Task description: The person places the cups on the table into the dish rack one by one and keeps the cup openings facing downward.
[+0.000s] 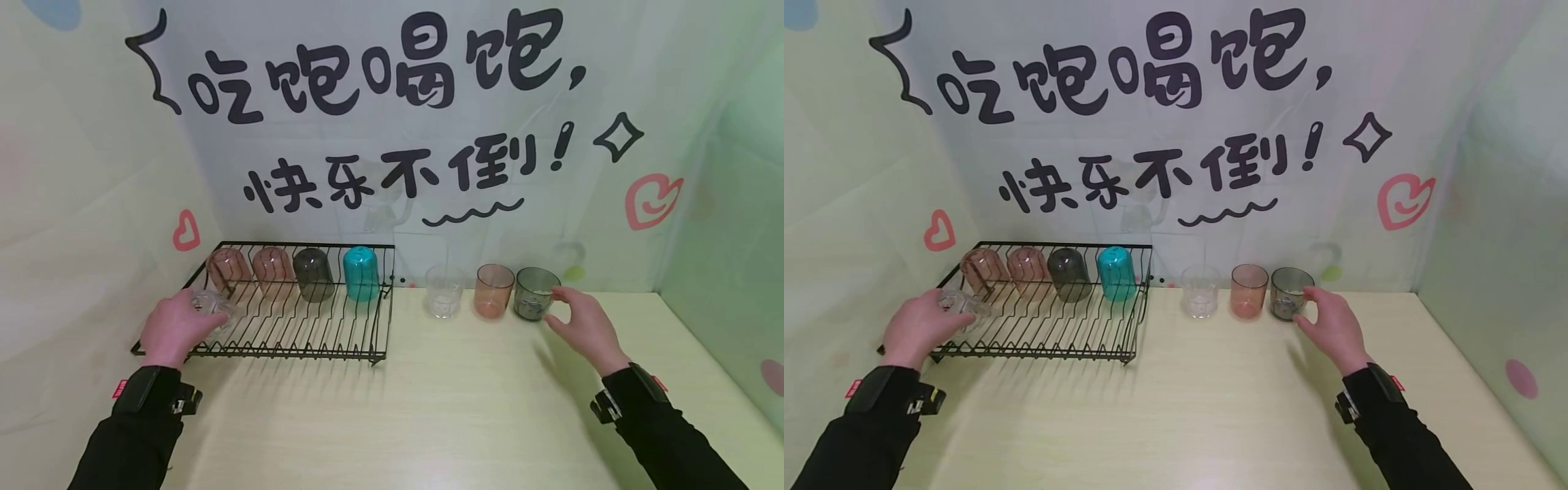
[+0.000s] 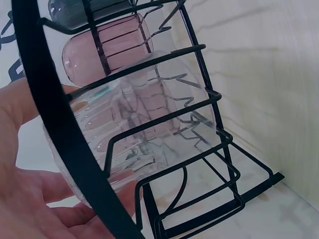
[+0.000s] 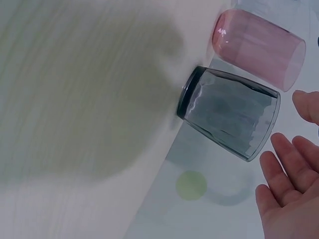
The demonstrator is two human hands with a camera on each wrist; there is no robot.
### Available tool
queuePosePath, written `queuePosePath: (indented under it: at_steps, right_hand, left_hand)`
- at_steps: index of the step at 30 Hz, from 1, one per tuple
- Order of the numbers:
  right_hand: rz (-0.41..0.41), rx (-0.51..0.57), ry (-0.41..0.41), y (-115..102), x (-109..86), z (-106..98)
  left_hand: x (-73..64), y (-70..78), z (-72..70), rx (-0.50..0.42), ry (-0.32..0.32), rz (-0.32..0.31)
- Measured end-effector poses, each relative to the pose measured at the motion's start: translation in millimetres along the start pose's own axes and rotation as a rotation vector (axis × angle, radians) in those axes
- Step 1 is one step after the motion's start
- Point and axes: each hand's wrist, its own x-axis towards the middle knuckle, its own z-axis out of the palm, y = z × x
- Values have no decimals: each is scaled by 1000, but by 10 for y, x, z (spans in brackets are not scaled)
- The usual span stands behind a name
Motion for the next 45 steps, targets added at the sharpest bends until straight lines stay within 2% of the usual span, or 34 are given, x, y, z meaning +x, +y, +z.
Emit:
queuePosePath:
  at_steps: [7, 17, 22, 28, 34, 45]
  right_hand:
    - [-31, -66, -3, 6, 55, 18]
    - [-73, -146, 2, -5, 89, 66]
    - [-95, -169, 17, -14, 113, 90]
    - [-123, -189, 32, -9, 142, 105]
    - [-137, -208, 50, 11, 173, 116]
    - [-134, -184, 21, -27, 223, 156]
  left_hand:
    - [23, 3, -11, 22, 22, -11]
    - [62, -17, -6, 40, -4, -67]
    - [64, -29, 0, 33, 2, -84]
    - [79, -19, 28, 44, 18, -86]
    - [84, -14, 37, 43, -3, -98]
    - [81, -30, 33, 23, -18, -95]
